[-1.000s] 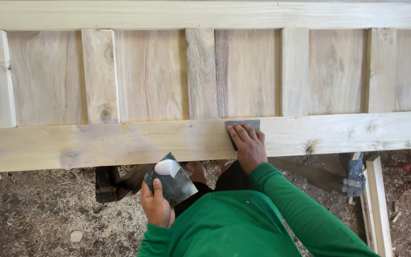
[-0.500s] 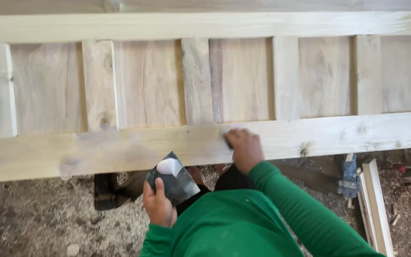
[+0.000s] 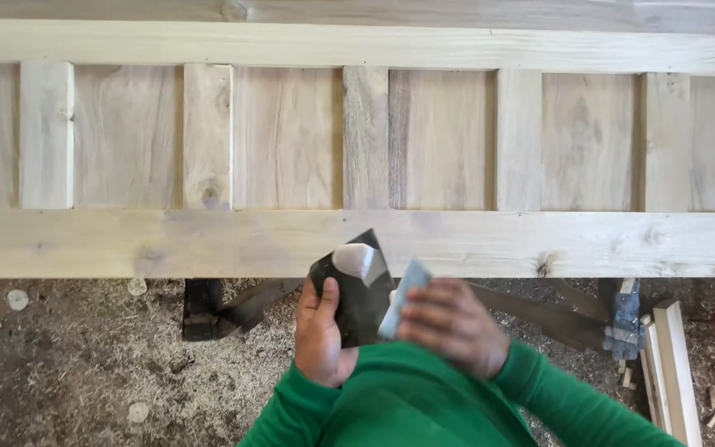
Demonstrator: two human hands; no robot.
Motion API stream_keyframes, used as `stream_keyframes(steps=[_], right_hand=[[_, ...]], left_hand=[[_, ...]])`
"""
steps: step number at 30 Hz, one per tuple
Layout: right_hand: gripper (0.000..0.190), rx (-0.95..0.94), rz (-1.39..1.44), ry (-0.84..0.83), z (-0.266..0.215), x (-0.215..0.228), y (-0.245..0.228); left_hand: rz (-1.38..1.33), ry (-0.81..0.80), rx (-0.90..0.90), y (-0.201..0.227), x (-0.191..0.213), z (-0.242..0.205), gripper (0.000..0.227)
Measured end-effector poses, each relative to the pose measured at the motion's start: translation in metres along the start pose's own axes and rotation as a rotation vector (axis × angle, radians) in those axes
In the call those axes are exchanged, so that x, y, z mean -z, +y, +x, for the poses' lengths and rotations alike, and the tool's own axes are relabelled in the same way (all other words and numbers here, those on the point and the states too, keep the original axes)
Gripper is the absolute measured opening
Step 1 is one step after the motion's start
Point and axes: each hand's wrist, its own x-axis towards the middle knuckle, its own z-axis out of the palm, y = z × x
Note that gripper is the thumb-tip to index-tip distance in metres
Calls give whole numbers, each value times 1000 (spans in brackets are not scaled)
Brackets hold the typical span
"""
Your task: The person applies wood filler from a black palette onto holes and defects in a wooden door panel using a small spreader, then sands the filled areas with a sanding block, working along the panel rails.
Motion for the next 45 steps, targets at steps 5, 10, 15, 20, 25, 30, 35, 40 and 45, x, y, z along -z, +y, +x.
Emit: stream_keyframes(steps=[5, 10, 15, 20, 25, 30, 35, 40, 45], right_hand=[[46, -411, 63, 33, -37, 24, 49], [19, -1132, 1241, 482, 18, 50, 14], [16, -1382, 1553, 386, 12, 15, -25], [20, -1482, 1674, 314, 18, 4, -45], [20, -1606, 1490, 330, 10, -5, -32], [19, -1498, 1352, 501, -47, -78, 40], [37, -1334, 465, 582, -50, -34, 57], [25, -701, -73, 361, -30, 52, 3], [31, -269, -363, 66, 23, 87, -43]], left_hand=[[61, -182, 18, 6, -5, -19, 32], [500, -163, -385, -6, 8, -21, 29], [746, -53, -722, -12, -16, -32, 32], [806, -44, -833, -18, -27, -35, 34], [786, -135, -785, -21, -27, -41, 32], [850, -205, -785, -21, -37, -68, 29], [864, -120, -799, -3, -43, -49, 29], [922, -132, -669, 5, -36, -34, 28], [915, -223, -525, -2, -36, -26, 29]])
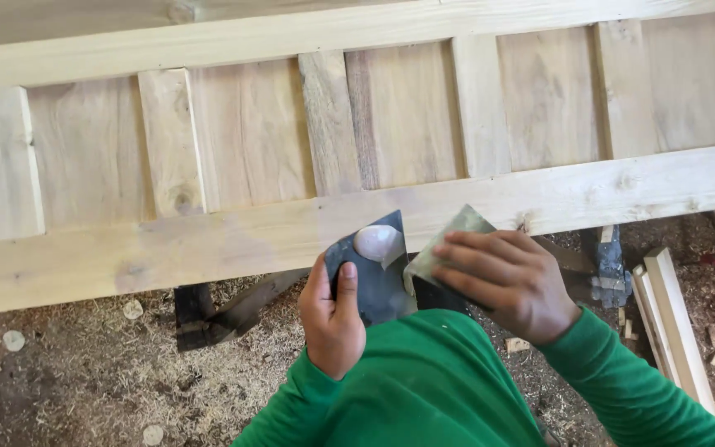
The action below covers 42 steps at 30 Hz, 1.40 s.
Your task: The person applies wood filler from a black palette onto holes and defects in a wooden door panel using a small spreader, then sands the filled areas with a sanding block, working along the panel rails.
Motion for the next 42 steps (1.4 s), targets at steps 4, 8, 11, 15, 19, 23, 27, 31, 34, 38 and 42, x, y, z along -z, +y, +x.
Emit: stream_keyframes(steps=[4, 8, 11, 15, 19, 23, 27, 31, 34, 38, 42], right_hand=[[26, 132, -121, -109, 1, 9, -20], [26, 114, -145, -104, -1, 6, -37], [29, 106, -101, -192, -6, -1, -50], [29, 13, 5, -221, -28, -19, -72], [29, 14, 76, -276, -60, -47, -82], [26, -213, 178, -61, -77, -66, -95], [24, -324, 370, 511, -91, -87, -101], [27, -112, 232, 481, -110, -91, -56], [33, -170, 53, 320, -133, -74, 4], [48, -251, -6, 217, -133, -16, 27], [46, -265, -22, -7, -104, 29, 17]], left_hand=[[-1, -174, 9, 10, -1, 4, 28], [-15, -292, 20, 8, 3, -1, 27], [7, -286, 1, -2, 9, -4, 27], [40, -156, -79, -13, 14, 2, 25], [-40, -36, -113, -28, 16, 13, 23], [-220, 34, -50, -49, 12, 2, 23], [-592, 46, 231, -41, -10, -22, 27], [-796, 6, 395, -29, -28, -33, 32], [-782, -41, 363, -26, -44, -33, 32], [-585, -106, 224, -38, -74, -30, 31], [-153, -110, 22, -47, -102, -36, 29]])
